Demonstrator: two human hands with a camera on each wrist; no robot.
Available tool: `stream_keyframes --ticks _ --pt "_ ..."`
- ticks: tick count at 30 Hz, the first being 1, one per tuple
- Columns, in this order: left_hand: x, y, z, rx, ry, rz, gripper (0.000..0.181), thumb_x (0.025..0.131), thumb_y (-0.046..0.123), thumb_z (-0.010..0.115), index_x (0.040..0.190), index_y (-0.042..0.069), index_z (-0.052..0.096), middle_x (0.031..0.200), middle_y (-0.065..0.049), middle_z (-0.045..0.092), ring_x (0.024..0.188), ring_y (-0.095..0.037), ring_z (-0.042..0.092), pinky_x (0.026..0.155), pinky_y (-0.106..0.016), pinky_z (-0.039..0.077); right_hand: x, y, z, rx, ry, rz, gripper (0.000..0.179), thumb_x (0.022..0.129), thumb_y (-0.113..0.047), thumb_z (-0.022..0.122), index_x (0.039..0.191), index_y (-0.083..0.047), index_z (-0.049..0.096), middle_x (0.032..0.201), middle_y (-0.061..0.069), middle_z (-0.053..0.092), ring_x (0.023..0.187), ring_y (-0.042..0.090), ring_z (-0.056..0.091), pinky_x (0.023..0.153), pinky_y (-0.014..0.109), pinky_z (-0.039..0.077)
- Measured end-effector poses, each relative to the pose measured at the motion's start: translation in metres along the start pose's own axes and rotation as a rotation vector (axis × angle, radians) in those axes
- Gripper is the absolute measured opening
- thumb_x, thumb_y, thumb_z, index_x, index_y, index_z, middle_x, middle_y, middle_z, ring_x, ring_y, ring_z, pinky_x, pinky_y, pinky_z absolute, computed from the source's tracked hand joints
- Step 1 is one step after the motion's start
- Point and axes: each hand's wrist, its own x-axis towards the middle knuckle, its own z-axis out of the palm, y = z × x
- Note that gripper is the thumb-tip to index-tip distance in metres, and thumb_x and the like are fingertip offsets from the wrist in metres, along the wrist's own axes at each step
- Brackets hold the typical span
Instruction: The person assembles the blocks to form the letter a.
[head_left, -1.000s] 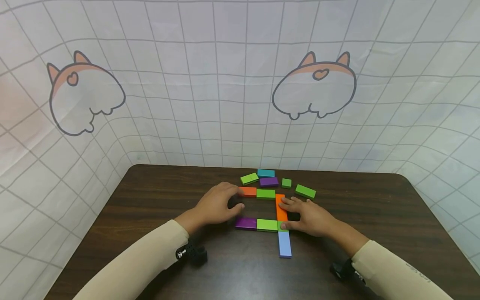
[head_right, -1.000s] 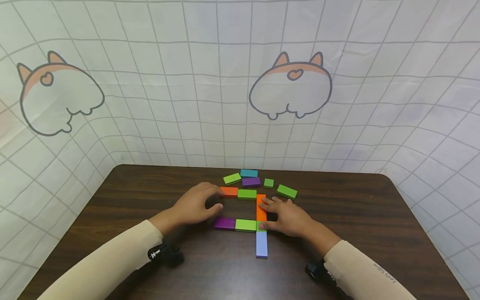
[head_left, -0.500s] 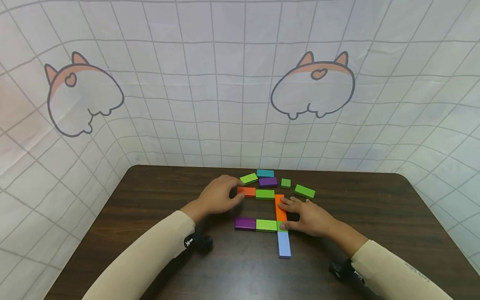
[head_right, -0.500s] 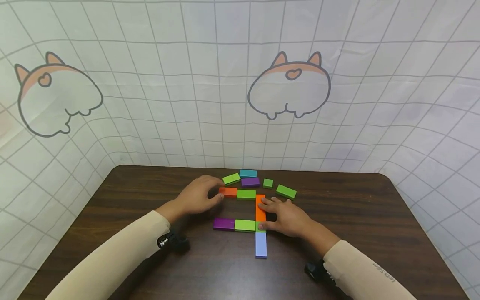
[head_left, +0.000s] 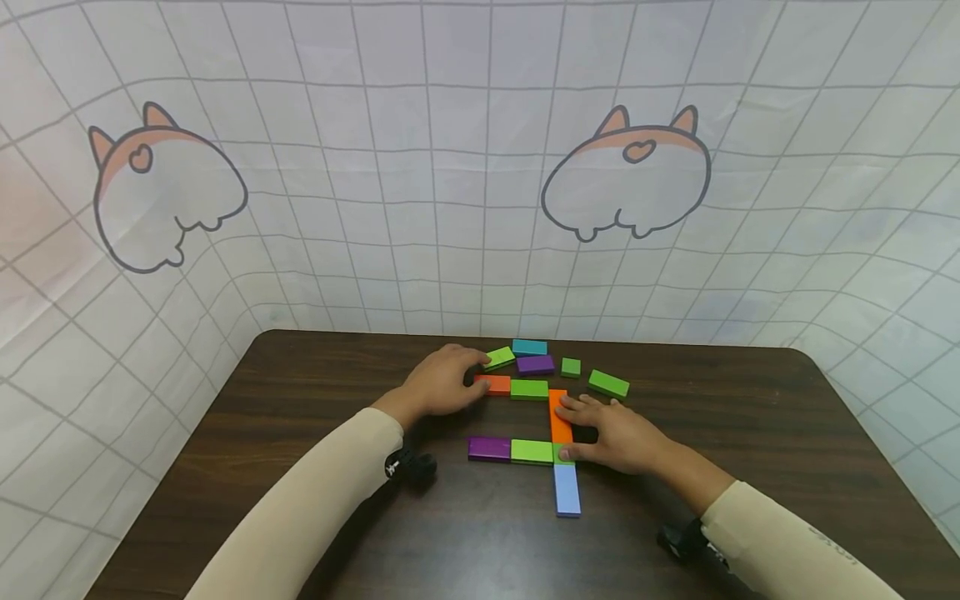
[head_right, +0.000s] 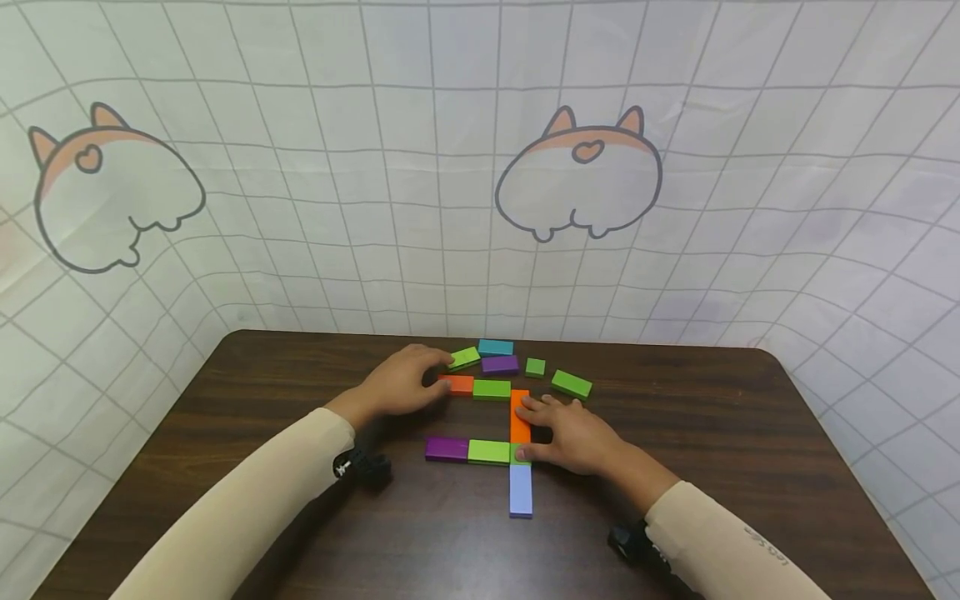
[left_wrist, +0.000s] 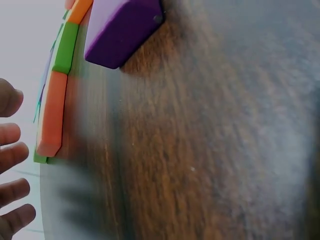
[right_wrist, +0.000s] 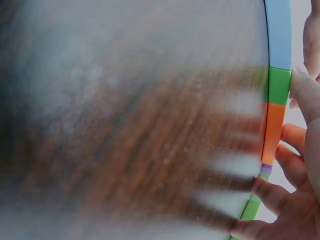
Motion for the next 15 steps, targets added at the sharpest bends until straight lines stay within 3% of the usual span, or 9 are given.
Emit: stream_keyframes --ticks 7,15 --pt "0.0034 -0.0003 0.0003 0.02 -0.034 -0.029 0.046 0.1 0.041 0.06 0.137 0.015 0.065 0.135 0.001 0.065 0.132 -0.025 0.051 0.109 -0.042 0.041 -0.0002 -0.0006 0.0006 0.002 0.008 -0.008 0.082 0.091 -0.064 0.065 0.151 -0.011 0.051 0.158 0.007 0.044 0.147 0.036 0.035 0.114 0.067 0.023" --pt "0.0003 -0.003 -0.0008 0.027 -0.017 -0.023 0.044 0.1 0.042 0.06 0.133 0.014 0.067 0.133 0.0 0.066 0.131 -0.024 0.052 0.109 -0.043 0.042 -0.0014 -0.0014 -0.0003 0.004 0.011 -0.004 0.08 0.091 -0.062 0.067 0.151 -0.011 0.052 0.157 0.007 0.044 0.147 0.036 0.035 0.114 0.067 0.023"
